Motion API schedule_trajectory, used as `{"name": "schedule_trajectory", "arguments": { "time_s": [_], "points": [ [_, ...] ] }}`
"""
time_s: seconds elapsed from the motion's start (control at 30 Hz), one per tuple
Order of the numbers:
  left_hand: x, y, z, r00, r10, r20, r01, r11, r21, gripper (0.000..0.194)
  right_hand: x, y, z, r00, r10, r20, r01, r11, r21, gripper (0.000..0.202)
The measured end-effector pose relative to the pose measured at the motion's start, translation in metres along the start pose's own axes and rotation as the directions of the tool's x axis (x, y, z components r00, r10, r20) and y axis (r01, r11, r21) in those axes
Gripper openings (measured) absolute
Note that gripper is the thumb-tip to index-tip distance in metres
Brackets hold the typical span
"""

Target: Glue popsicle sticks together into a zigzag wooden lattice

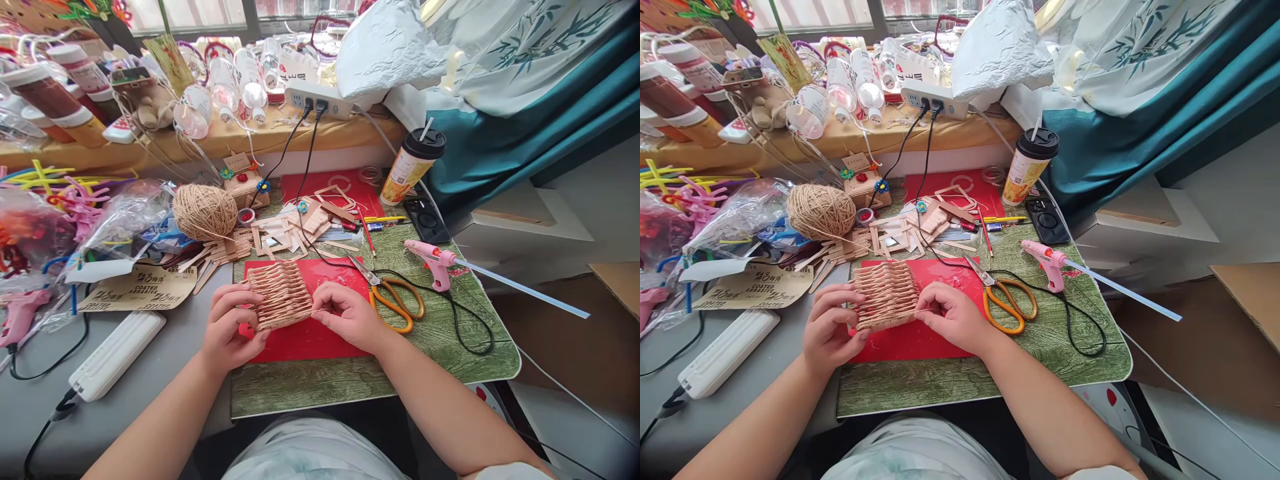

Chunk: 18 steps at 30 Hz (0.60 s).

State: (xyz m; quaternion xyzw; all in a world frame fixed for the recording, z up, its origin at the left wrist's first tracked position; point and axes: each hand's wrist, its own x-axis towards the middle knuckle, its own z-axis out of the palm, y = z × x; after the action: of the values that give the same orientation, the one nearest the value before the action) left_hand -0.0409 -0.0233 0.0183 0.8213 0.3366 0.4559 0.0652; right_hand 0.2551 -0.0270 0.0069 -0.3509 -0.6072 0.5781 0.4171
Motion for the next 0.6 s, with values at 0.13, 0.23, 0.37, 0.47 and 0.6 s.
{"name": "schedule_trajectory", "arguments": {
  "time_s": [0.13,0.23,0.37,0.47,0.6],
  "points": [
    [-0.0011,-0.0021,-0.0014,1.000,-0.012,-0.015,0.012,1.000,-0.004,0.018,0.0034,0.0033,0.0018,0.993,0.117,0.013,-0.118,0.987,0.113,0.031],
    [-0.0008,-0.0029,-0.0019,0.999,-0.018,-0.029,0.017,1.000,-0.008,0.018,0.0054,0.0048,0.0034,0.987,0.161,0.019,-0.162,0.974,0.157,0.037],
    [-0.0017,-0.0041,-0.0019,0.999,-0.035,-0.033,0.035,0.999,-0.011,0.019,0.0065,0.0077,0.0039,0.983,0.185,0.017,-0.185,0.964,0.189,0.041],
    [-0.0031,-0.0052,-0.0018,0.999,-0.038,-0.030,0.038,0.999,-0.008,0.019,0.0079,0.0089,0.0035,0.984,0.178,0.028,-0.180,0.961,0.208,0.042],
    [-0.0037,-0.0054,-0.0017,0.999,-0.041,-0.034,0.041,0.999,-0.004,0.020,0.0103,0.0083,0.0036,0.992,0.120,0.046,-0.127,0.965,0.229,0.039]
  ]
}}
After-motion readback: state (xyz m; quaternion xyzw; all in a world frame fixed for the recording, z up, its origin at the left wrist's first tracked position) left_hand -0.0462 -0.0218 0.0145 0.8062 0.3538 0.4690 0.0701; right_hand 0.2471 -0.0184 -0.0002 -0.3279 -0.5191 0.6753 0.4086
